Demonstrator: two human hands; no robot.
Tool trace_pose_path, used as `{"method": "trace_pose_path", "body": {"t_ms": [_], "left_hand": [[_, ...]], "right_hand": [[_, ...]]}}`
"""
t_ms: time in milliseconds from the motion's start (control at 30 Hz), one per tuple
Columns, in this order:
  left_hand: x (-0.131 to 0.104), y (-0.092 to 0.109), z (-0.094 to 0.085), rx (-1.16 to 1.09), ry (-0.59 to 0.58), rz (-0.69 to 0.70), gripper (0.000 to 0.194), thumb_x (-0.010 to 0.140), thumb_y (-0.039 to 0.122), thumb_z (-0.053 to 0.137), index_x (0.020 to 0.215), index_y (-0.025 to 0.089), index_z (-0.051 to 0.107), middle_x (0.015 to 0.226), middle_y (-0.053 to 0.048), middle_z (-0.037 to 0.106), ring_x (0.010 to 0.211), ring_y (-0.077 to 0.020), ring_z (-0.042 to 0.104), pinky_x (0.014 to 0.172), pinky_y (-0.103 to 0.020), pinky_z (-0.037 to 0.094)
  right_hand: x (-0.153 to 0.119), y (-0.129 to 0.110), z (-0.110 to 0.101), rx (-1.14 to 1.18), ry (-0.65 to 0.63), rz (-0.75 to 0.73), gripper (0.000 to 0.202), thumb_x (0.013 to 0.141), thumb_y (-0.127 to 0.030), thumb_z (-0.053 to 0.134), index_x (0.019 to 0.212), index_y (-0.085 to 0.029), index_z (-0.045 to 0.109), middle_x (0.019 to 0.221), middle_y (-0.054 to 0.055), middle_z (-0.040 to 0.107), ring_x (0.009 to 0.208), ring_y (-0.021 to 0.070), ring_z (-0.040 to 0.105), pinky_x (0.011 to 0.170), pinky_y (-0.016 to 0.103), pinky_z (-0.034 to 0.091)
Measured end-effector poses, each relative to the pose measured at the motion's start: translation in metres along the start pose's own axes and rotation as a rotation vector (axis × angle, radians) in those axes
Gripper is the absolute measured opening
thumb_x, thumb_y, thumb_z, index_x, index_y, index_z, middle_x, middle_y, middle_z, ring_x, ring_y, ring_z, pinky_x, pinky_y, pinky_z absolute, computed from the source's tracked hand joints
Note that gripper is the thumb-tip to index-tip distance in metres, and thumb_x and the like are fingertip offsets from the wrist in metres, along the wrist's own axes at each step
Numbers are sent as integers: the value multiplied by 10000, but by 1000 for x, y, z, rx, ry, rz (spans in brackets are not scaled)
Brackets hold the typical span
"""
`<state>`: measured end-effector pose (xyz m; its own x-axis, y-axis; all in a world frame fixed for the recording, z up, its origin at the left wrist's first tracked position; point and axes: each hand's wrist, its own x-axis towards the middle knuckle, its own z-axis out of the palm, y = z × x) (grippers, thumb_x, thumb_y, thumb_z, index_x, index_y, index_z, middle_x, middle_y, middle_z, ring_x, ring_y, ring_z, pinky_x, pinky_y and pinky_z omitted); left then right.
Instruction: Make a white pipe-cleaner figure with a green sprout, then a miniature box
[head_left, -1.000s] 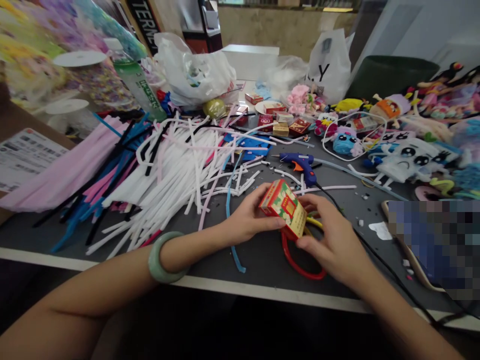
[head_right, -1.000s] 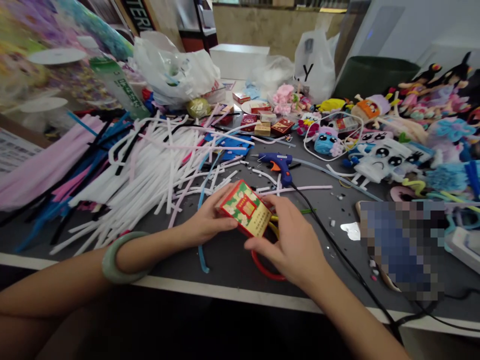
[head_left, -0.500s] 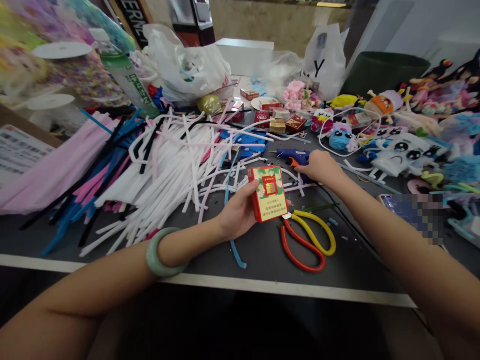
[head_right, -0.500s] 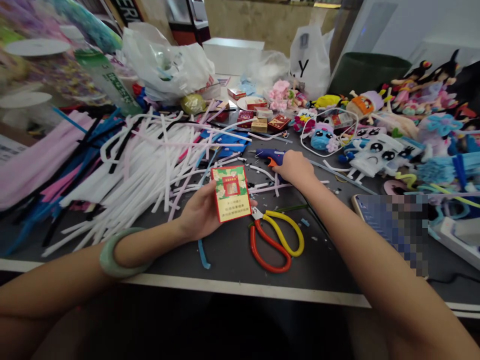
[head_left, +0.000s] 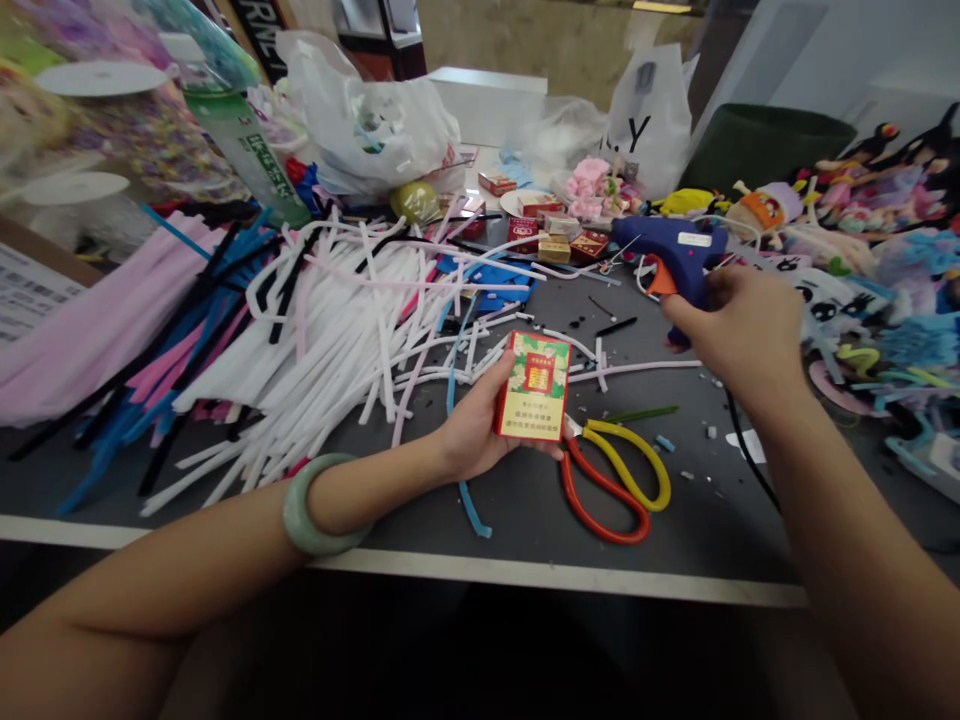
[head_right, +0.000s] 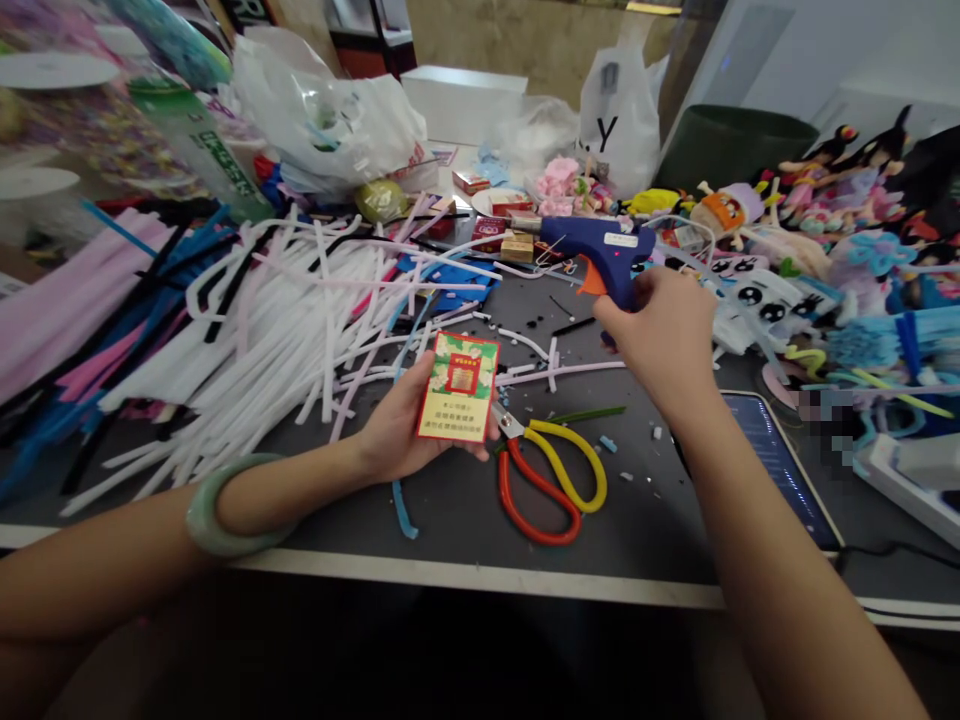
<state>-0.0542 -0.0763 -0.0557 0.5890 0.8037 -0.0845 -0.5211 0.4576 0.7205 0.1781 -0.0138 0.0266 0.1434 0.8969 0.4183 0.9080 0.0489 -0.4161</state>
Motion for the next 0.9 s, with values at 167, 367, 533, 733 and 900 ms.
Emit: {"method": "trace_pose_path", "body": {"t_ms": [167,367,533,733,900], "left_hand": [[-1,1,0,45,-37,-31,554,823,624,565,1035,113,575,795,-90,683,678,-222,708,480,-275,588],[-5,1,-3,48,-60,19,523,687,204,629,1146,213,380,906,-46,674,692,-258,726,454,-336,604],[-4,4,2,106,-49,-56,484,740,222,677,1164,190,446,926,-67,683,767,-256,737,530,-325,631],[-1,12,4,252,25,-126,373,798,321,681,1087,117,563,958,-135,714,787,-252,747,497,-271,619],[0,17,4,375,64,-76,414,769,325,746,1056,169,492,839,-78,737,610,-228,738,401,-234,573]], "right_hand": [[-27,5,-15,624,138,47,174,587,-195,725,694,-181,589,645,-2,618,509,132,548,452,269,456],[-53,19,-24,369,221,8,179,614,-219,728,739,-180,607,612,-47,549,528,98,459,482,253,368],[-62,43,-16,447,69,156,180,658,-300,736,762,-172,662,591,-53,532,535,100,417,490,261,326],[-77,49,-10,844,-67,203,285,721,-278,740,994,-219,683,760,-28,658,509,118,528,494,281,421],[-90,52,-12,788,18,233,249,711,-252,756,939,-227,660,718,-23,672,522,127,536,484,269,422]]}}
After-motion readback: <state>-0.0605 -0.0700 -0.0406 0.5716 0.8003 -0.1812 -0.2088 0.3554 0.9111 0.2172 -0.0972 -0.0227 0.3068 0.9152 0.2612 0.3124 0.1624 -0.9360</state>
